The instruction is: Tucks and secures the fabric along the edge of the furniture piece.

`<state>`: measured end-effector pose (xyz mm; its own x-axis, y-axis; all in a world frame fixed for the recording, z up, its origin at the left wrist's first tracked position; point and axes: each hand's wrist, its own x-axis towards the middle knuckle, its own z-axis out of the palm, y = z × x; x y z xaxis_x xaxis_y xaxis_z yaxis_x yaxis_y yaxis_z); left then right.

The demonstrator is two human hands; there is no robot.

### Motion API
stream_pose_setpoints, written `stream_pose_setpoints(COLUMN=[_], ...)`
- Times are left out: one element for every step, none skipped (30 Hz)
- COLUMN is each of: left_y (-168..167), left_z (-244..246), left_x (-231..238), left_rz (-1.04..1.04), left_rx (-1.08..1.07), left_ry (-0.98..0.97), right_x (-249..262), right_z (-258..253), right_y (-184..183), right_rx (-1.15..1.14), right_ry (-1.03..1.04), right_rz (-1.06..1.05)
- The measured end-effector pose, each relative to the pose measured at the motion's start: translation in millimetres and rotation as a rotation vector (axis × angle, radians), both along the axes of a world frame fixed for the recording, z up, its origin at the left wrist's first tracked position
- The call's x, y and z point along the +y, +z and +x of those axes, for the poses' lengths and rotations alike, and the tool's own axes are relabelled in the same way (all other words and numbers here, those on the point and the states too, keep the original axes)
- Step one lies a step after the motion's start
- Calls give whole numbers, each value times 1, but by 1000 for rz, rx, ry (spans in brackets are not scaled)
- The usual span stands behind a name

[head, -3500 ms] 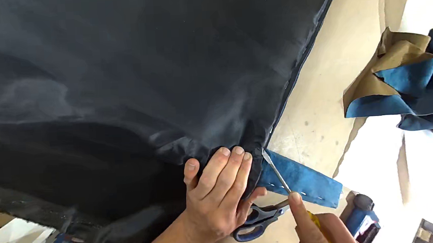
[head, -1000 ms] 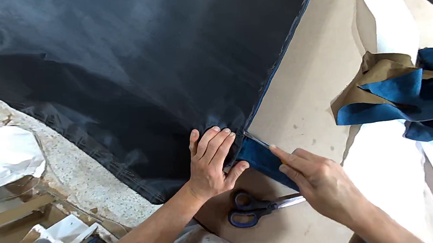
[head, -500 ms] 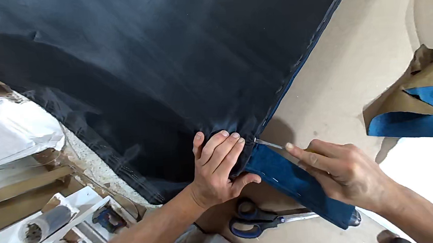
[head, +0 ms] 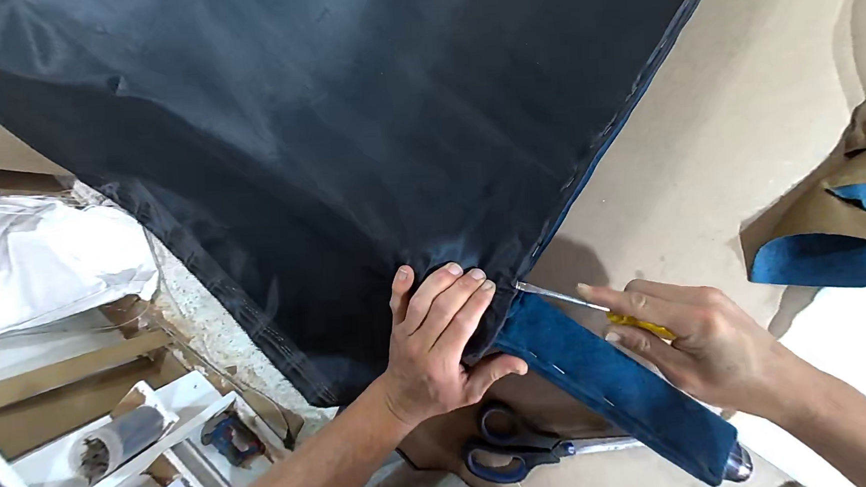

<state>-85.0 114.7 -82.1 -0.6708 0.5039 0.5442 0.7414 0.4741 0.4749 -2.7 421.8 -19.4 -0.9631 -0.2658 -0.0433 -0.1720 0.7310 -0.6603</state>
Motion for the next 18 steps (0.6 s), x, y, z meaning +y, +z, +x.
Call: stream_pose_setpoints(left_y=[5,11,19,25,28,28,27,26,26,26,28,29,31,32,32,32,31,31], left_z=[-1,-1,-1,-2,-2,-2,-2,-3,-3,-4,-4,-4,-5,-5,-5,-6,-6,-5], left_x=[0,-1,-1,-2,-2,-2,-3,-3,-3,-3,-3,-4,-4,-5,-5,-6,-5,-5], left_rz=[5,-4,-37,-93,-151,-198,-231,-241,-241,-242,-249,-260,-266,-271,-272,-272,-270,-267], left_rx=[-9,-22,-29,-24,-3,28,55,74,82,85,85,87,93,99,102,101,99,95], left_ry=[5,11,17,18,8,-7,-20,-28,-30,-30,-28,-26,-26,-26,-27,-30,-32,-30], right_x=[0,-1,-3,-5,-7,-10,-13,-18,-24,-30,-35,-39,-41,-42,-43,-43,-44,-44], right_z=[2,4,7,10,13,16,20,22,25,27,29,30,30,29,29,28,28,28], right_y=[3,5,8,10,13,15,16,17,16,16,14,13,12,12,12,12,12,12], right_rx=[17,19,17,15,20,30,41,57,76,88,98,108,116,119,118,116,115,115], right_ry=[-20,-44,-72,-94,-117,-142,-168,-195,-222,-239,-247,-252,-257,-260,-263,-266,-267,-268], right_rz=[57,94,119,139,149,150,143,137,140,152,172,196,215,226,232,238,243,246])
